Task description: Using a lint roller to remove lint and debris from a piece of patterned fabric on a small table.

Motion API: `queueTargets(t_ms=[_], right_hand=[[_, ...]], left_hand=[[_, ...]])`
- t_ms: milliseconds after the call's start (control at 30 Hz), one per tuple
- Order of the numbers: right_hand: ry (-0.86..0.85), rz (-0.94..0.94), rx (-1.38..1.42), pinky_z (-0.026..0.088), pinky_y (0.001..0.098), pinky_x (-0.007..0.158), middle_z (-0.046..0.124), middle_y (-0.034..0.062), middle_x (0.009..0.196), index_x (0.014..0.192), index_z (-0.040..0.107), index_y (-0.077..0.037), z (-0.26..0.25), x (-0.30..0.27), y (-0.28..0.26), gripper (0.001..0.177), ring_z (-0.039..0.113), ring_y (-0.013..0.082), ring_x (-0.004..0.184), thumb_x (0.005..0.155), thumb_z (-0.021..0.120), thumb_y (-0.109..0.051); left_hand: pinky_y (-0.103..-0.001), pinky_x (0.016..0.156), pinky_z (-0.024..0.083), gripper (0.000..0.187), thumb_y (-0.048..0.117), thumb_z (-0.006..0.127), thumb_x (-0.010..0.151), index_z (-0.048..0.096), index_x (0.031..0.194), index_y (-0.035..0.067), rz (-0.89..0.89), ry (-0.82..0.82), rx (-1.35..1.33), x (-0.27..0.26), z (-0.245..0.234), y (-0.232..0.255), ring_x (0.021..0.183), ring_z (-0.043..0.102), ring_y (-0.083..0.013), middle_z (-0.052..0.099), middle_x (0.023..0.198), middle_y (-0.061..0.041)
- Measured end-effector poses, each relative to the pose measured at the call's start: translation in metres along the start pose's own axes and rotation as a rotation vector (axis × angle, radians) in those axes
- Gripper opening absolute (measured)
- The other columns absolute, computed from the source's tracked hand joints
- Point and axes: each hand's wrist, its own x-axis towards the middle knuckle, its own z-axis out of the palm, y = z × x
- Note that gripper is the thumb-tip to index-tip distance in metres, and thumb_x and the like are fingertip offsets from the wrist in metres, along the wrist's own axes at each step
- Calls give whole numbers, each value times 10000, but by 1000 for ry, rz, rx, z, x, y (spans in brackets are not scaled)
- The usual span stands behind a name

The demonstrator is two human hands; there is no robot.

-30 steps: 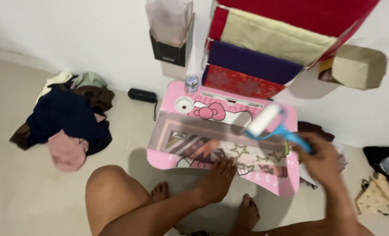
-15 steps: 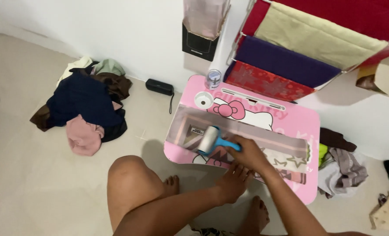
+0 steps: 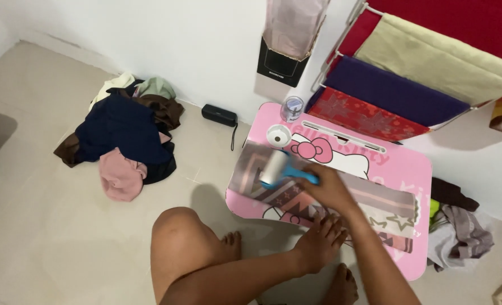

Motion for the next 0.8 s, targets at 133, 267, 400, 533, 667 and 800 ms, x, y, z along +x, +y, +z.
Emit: queueTargets(t_ms=[133, 267, 400, 533, 667, 800], right_hand=[[-10, 165, -79, 479, 339, 795, 768, 12, 965, 989, 756, -138, -21, -17, 6, 209, 675, 189, 886, 860, 754, -302], [-5, 159, -35, 476, 322, 746, 762, 7, 888, 967, 755, -149, -4, 2, -6, 174, 668, 157, 804, 828, 716, -246], [-37, 163, 6, 528, 375, 865, 771, 64, 1165, 1202, 718, -111, 22, 32, -47, 444, 714, 233, 1104, 838, 646, -355], [-99, 182, 17, 469, 381, 813, 704, 43, 1109, 1182, 657, -157, 39, 51, -56, 388, 645, 224, 1000, 887, 607, -404], [-48, 135, 12, 442, 345, 738, 693, 27, 952, 1098, 698, -153, 23, 29, -60, 303, 616, 183, 854, 891, 673, -371], [-53, 18, 24, 518, 324, 905, 765, 32, 1234, 1260, 724, -135, 4, -14, -25, 433, 708, 173, 1084, 847, 735, -264]], left_hand=[[-705, 1163, 222, 778, 362, 513, 931, 253, 1590, 39, -47, 111, -79, -2, 20, -3, 1524, 162, -544, 170, 1679, -280], [-731, 1138, 231, 802, 350, 566, 900, 278, 1576, 30, -43, 28, -99, 1, 20, -5, 1505, 202, -539, 256, 1634, -289], [-735, 1135, 238, 745, 386, 482, 994, 229, 1596, 26, 20, -117, 21, -5, -7, -10, 1475, 217, -577, 201, 1635, -334], [-728, 1165, 252, 706, 355, 501, 970, 309, 1595, 89, -90, 184, -65, 1, 27, -3, 1371, 371, -517, 312, 1627, -243], [-748, 1140, 238, 752, 366, 507, 962, 248, 1593, 49, -8, -10, -23, -7, 4, -12, 1525, 166, -513, 202, 1672, -235], [-715, 1152, 271, 834, 381, 588, 890, 280, 1589, 46, -47, 100, -31, -10, 26, -3, 1560, 168, -469, 253, 1663, -225]])
